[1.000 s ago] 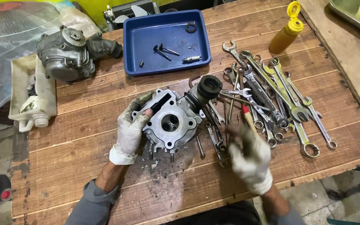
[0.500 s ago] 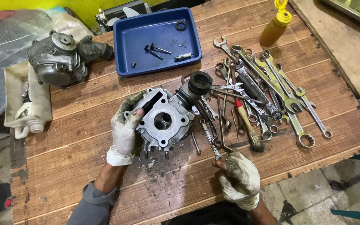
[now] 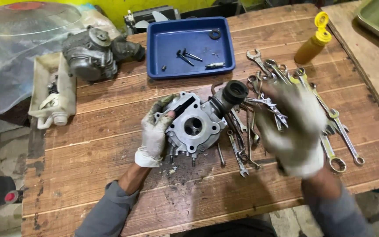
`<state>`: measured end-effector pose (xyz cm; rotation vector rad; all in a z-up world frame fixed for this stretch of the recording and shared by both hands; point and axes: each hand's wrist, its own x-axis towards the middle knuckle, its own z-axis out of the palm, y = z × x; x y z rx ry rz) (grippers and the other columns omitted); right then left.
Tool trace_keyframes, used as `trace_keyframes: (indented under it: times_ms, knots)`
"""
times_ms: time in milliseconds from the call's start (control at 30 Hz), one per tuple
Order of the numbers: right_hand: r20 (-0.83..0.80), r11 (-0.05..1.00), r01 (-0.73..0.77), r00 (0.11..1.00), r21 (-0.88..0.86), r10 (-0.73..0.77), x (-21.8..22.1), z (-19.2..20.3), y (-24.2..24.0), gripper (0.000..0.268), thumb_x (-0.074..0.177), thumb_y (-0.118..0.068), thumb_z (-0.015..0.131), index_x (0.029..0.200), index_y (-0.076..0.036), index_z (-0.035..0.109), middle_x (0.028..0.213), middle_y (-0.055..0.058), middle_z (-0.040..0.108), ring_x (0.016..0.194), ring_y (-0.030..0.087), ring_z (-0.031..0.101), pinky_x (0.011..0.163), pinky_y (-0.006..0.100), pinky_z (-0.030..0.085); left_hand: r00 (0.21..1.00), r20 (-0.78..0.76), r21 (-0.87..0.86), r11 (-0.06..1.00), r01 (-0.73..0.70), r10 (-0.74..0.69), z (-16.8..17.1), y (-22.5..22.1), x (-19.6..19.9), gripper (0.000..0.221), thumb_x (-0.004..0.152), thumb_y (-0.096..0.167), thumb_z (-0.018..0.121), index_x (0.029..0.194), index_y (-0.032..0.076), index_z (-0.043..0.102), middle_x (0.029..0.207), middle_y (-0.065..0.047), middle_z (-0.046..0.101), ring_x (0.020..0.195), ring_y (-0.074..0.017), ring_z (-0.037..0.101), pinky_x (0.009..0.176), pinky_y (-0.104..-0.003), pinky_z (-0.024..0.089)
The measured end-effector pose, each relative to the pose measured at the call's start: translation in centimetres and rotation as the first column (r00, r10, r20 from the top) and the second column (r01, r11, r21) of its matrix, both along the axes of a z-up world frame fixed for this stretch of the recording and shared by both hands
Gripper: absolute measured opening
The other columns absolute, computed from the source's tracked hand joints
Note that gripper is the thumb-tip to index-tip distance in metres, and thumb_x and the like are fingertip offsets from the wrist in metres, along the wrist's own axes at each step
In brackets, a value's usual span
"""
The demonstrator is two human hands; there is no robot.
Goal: The person assembles a small engine cylinder and piston assembly on a wooden workbench. They insert the piston into the cylinder, align and insert bolts, and use a brush to apply oil to the cylinder bore before seating the piston. The person then reattaches the cylinder head and tightens bolts with a wrench.
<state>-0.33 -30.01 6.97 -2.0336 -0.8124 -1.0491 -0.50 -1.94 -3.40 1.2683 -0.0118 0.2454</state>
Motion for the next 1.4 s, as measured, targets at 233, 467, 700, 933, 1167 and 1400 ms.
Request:
trace_keyframes:
  times_ms: [233, 467, 700, 933, 1167, 1400]
  knots:
    - [-0.588, 0.834, -0.277, 0.806, -0.478, -0.069, 14.7, 5.4, 11.4, 0.036, 0.095, -0.014, 0.069, 0.13, -0.007, 0.065, 0.126, 0.015, 0.067, 0.115, 0.034, 0.061, 0.098, 0.05, 0.046, 0.999, 0.012, 0.014, 0.998, 0.053, -0.053, -0.7, 0.5, 0.2, 0.047, 0.094, 0.022, 0.07, 0.136, 0.004, 0.062, 0.136, -0.015, 0.069, 0.125, -0.0228, 0.066, 0.111, -0.034, 0.051]
    - [-0.622, 0.542, -0.355, 0.634, -0.762, -0.46, 23.8, -0.7, 15.9, 0.047, 0.094, -0.012, 0.063, 0.141, -0.018, 0.063, 0.134, 0.019, 0.064, 0.12, 0.044, 0.063, 0.1, 0.049, 0.053, 0.999, 0.004, 0.133, 0.99, 0.051, -0.052, 0.0, 0.8, 0.0, 0.059, 0.093, 0.041, 0.068, 0.14, 0.006, 0.059, 0.137, -0.014, 0.068, 0.127, -0.024, 0.066, 0.11, -0.035, 0.051]
    - [-0.655, 0.567, -0.361, 0.579, -0.741, -0.487, 28.0, -4.4, 16.6, 0.045, 0.096, -0.028, 0.07, 0.139, -0.019, 0.063, 0.129, 0.016, 0.069, 0.117, 0.04, 0.066, 0.097, 0.045, 0.055, 0.999, 0.041, 0.23, 0.973, -0.009, -0.001, 0.4, 0.7, -0.1, 0.052, 0.097, 0.037, 0.063, 0.137, 0.004, 0.061, 0.138, -0.013, 0.066, 0.132, -0.0265, 0.062, 0.114, -0.039, 0.05]
    - [-0.65, 0.557, -0.381, 0.622, -0.738, -0.436, 28.4, -5.9, 16.6, 0.04, 0.089, -0.011, 0.061, 0.127, -0.017, 0.072, 0.117, 0.021, 0.072, 0.106, 0.046, 0.068, 0.088, 0.052, 0.057, 0.997, 0.072, 0.216, 0.976, -0.038, 0.023, -0.1, 0.8, -0.1, 0.053, 0.098, 0.039, 0.065, 0.137, 0.004, 0.06, 0.138, -0.014, 0.065, 0.133, -0.0276, 0.062, 0.115, -0.04, 0.047]
    - [-0.618, 0.589, -0.322, 0.671, -0.741, -0.41, 28.8, -6.7, 15.9, 0.025, 0.087, -0.004, 0.063, 0.109, -0.007, 0.073, 0.102, 0.023, 0.072, 0.093, 0.047, 0.069, 0.074, 0.053, 0.059, 0.998, 0.055, 0.12, 0.993, 0.011, -0.018, 0.7, 0.5, -0.2, 0.054, 0.098, 0.037, 0.066, 0.139, 0.003, 0.057, 0.137, -0.015, 0.066, 0.133, -0.0288, 0.062, 0.117, -0.041, 0.048]
    - [-0.694, 0.811, -0.337, 0.712, -0.478, -0.113, 23.7, -0.6, 14.4, 0.029, 0.098, 0.007, 0.057, 0.124, -0.004, 0.067, 0.107, 0.019, 0.071, 0.097, 0.036, 0.07, 0.084, 0.04, 0.065, 0.998, 0.058, 0.163, 0.987, -0.008, -0.002, 0.3, 0.6, -0.2, 0.055, 0.098, 0.039, 0.066, 0.138, 0.002, 0.058, 0.138, -0.014, 0.067, 0.134, -0.0261, 0.06, 0.12, -0.04, 0.045]
